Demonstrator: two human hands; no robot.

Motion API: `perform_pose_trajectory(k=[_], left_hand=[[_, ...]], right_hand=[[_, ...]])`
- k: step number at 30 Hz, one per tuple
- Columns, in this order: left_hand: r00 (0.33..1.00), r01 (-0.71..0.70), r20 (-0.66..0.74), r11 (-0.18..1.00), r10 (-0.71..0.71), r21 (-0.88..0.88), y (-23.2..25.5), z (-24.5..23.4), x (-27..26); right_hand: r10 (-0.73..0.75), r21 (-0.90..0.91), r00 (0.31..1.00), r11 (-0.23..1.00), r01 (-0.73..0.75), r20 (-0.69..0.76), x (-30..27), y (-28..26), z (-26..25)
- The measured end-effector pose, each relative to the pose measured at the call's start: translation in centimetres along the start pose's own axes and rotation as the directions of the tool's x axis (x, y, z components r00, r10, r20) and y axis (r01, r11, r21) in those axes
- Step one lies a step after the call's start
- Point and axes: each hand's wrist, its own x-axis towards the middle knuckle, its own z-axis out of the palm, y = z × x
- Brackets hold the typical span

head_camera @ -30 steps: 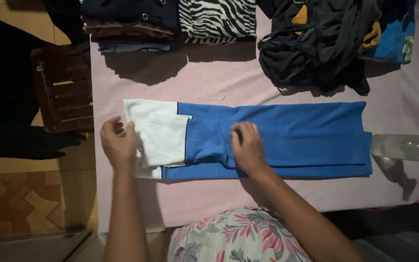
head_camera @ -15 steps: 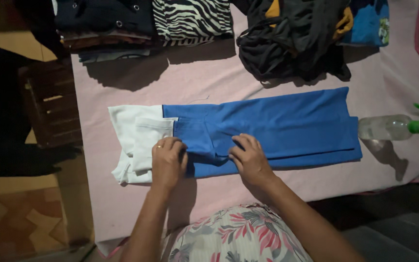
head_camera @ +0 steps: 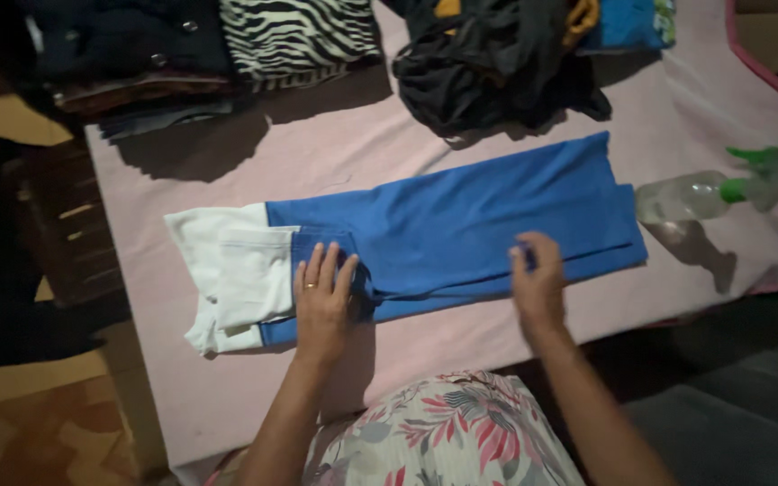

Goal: The person folds a blue and white shirt by hand on a surface, smoothing the fabric and aligning the edges before placing it onto a stack of folded laundry.

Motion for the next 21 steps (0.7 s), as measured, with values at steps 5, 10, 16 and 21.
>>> perform_pose_trajectory(k=[5,10,16,21], left_hand=[[0.999,0.006,0.044,0.999,-0.007,0.039,0.6,1.7,0.1],[0.999,0.042,0.029,0.999,-0.042,0.019,0.4,2.3,-0.2],[0.990,0.139,-0.015,0.989,-0.139,0.053,3.1,2.6,0.8],[0.996,0.024,0.084,1.000,-0.022,-0.018,8.0,4.8,2.2]], right_hand=[[0.187,-0.220,0.972,0.951,-0.215,-0.140,3.5,5.4,-4.3],[0.193,-0.407,0.952,0.870,-0.279,-0.239,6.5,10.7,-6.3],[0.139,-0.460,0.983,0.870,-0.177,-0.116,8.0,8.9,-8.2],[0.260,-0.464,0.963,0.847,-0.260,-0.065,8.4,3.8,-9.7]])
